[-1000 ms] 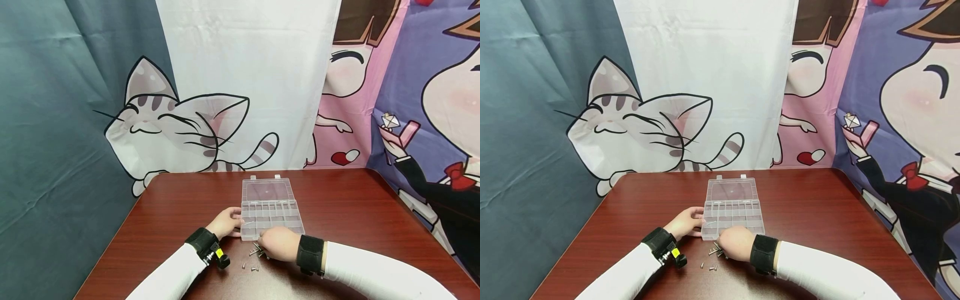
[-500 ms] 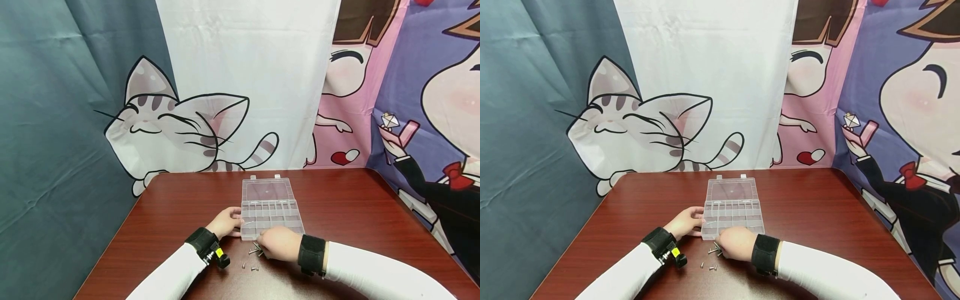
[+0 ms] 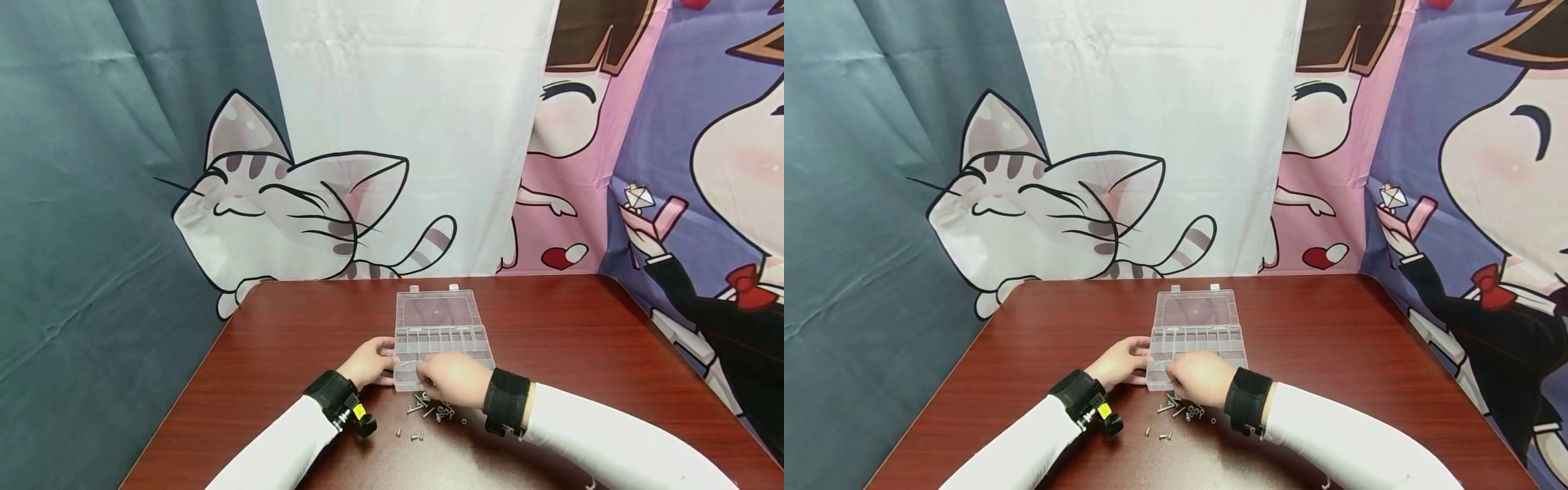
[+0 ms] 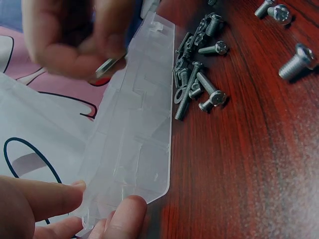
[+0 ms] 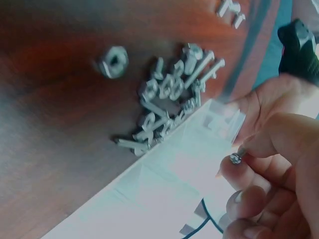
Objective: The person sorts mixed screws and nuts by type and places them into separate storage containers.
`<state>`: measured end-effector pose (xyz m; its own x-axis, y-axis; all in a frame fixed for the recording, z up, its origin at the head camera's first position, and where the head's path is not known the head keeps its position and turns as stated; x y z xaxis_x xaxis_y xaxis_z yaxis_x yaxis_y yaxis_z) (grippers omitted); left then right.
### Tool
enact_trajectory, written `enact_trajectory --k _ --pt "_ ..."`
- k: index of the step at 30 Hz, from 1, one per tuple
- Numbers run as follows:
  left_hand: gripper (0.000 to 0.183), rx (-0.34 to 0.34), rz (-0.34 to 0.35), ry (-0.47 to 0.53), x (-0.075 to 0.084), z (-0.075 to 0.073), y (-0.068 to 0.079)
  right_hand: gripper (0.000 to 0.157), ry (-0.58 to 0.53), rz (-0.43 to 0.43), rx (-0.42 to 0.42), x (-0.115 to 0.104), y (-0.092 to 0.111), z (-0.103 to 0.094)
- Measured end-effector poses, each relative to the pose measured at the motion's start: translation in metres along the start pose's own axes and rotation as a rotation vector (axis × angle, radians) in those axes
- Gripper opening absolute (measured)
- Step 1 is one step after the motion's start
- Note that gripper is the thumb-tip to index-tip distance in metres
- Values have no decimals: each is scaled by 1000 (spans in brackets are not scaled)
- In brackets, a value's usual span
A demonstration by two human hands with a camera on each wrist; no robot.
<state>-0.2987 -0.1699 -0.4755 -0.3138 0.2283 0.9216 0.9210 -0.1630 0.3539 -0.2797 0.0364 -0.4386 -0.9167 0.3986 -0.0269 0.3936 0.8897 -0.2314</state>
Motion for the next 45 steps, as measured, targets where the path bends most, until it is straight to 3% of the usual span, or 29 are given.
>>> enact_trajectory --k 13,23,30,39,45 --pt "55 -23 -4 28 -8 -1 -3 26 -7 54 25 23 -28 4" --pt "57 -17 -7 9 -5 -2 -1 23 2 82 3 34 -49 5" --pt "57 -14 -9 5 -4 -1 2 22 -7 109 -42 35 -56 10" --pt "57 -12 -6 4 -5 -3 1 20 11 47 -61 31 -58 12" --pt "57 -12 -6 3 -1 -3 2 17 3 59 -79 32 -60 14"
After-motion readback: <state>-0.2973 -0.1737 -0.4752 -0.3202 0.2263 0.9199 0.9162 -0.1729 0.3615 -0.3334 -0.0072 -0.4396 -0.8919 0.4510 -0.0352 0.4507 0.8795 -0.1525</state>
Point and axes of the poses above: each hand's wrist, its own y-axis away from the middle knuckle, its own z-axis out of the palm, x = y × z, the point moved 1 cm from there along -y, towards the middle knuckle, and after that the axes turned 7 degrees about -z, right-handed, at the moved point
